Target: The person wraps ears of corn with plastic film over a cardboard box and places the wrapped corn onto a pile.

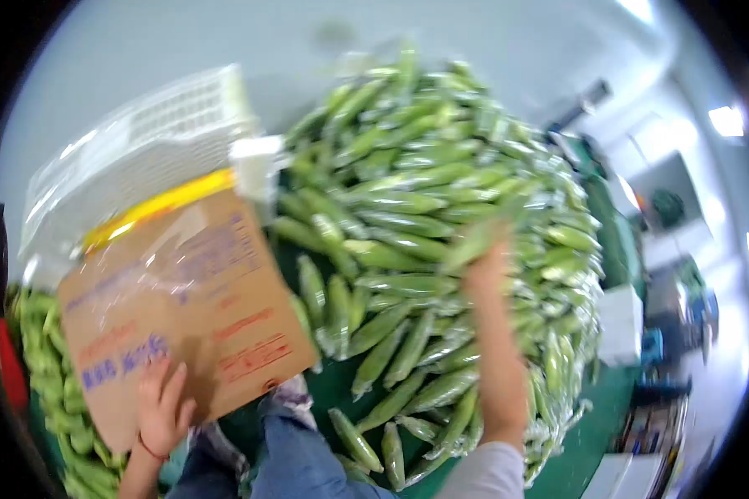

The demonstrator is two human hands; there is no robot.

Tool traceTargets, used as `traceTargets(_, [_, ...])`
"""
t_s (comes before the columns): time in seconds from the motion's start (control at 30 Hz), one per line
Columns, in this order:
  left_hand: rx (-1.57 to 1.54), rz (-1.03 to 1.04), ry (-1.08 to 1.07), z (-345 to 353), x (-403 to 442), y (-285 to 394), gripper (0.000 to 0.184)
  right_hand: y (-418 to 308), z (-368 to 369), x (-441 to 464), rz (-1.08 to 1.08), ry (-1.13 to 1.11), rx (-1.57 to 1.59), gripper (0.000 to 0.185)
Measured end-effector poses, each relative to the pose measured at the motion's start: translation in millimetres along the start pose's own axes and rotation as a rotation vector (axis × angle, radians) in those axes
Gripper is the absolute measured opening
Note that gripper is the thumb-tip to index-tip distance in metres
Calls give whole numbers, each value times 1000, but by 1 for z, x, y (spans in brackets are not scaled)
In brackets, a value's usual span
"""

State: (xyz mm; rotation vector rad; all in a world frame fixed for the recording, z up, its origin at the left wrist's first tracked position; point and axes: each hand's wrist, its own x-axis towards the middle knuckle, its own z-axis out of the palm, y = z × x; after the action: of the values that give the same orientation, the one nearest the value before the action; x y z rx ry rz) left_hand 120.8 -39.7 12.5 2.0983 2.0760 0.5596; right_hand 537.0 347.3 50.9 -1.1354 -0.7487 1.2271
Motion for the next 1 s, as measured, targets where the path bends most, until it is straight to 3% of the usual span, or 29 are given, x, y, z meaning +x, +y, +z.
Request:
traceTargets(0.07, [23,-172,13,-7,-32,-17,65,-46,-38,109,-289,148,-151,56])
traceTargets(0.13, [89,-337,99,-12,-39,-34,65,-45,-25,125,-549,303,-412,67])
traceTargets(0.17, [66,-413,163,-12,-43,-47,65,-20,21,82,-836,271,-953,63])
traceTargets(0.2, [33,-472,231,-11,-44,-62,66,20,53,37,-1030,-159,-1036,58])
traceTargets(0.27, [115,-570,323,-13,-34,-92,64,87,136,-107,-933,-767,-1360,62])
traceTargets(0.3, [106,-553,349,-14,-23,-108,61,91,185,-166,-732,-1281,-1132,62])
traceTargets(0.33, [98,-531,375,-16,-9,-124,58,128,189,-194,-1030,-1237,-1143,52])
traceTargets(0.4, [299,-342,440,-20,16,-160,37,178,223,-197,-1025,-1167,-979,37])
traceTargets(0.47, [287,-56,396,-21,29,-196,17,209,249,-179,-983,-1119,-808,26])
traceTargets(0.53, [310,-127,279,-34,10,-190,7,169,246,-206,-665,-997,-1085,16])
traceTargets(0.6, [206,10,310,-48,-32,-171,9,181,189,-173,-394,-952,-1118,12])
traceTargets(0.63, [243,10,297,-45,-58,-155,9,159,172,-186,-477,-1078,-917,9])
traceTargets(0.67, [266,15,283,-37,-85,-134,10,144,152,-201,-354,-1075,-1043,5])
traceTargets(0.73, [192,3,273,-28,-136,-95,13,137,111,-218,-375,-1271,-1010,5])
traceTargets(0.8, [124,-89,432,-11,-170,-60,14,134,92,-236,-594,-1400,-1011,6])
traceTargets(0.87, [-74,-202,475,1,-192,-43,17,135,84,-255,-466,-1318,-999,6])
traceTargets(0.9, [-192,-324,575,44,-233,-51,17,135,82,-260,-405,-1273,-995,7])
traceTargets(0.93, [-119,-648,640,54,-251,-67,21,135,81,-261,-357,-1255,-997,6])
traceTargets(0.97, [22,-923,874,63,-258,-106,26,136,81,-261,-309,-1233,-999,6])
traceTargets(1.0, [-166,-1222,1080,64,-277,-161,45,136,81,-260,-262,-1207,-1003,6])
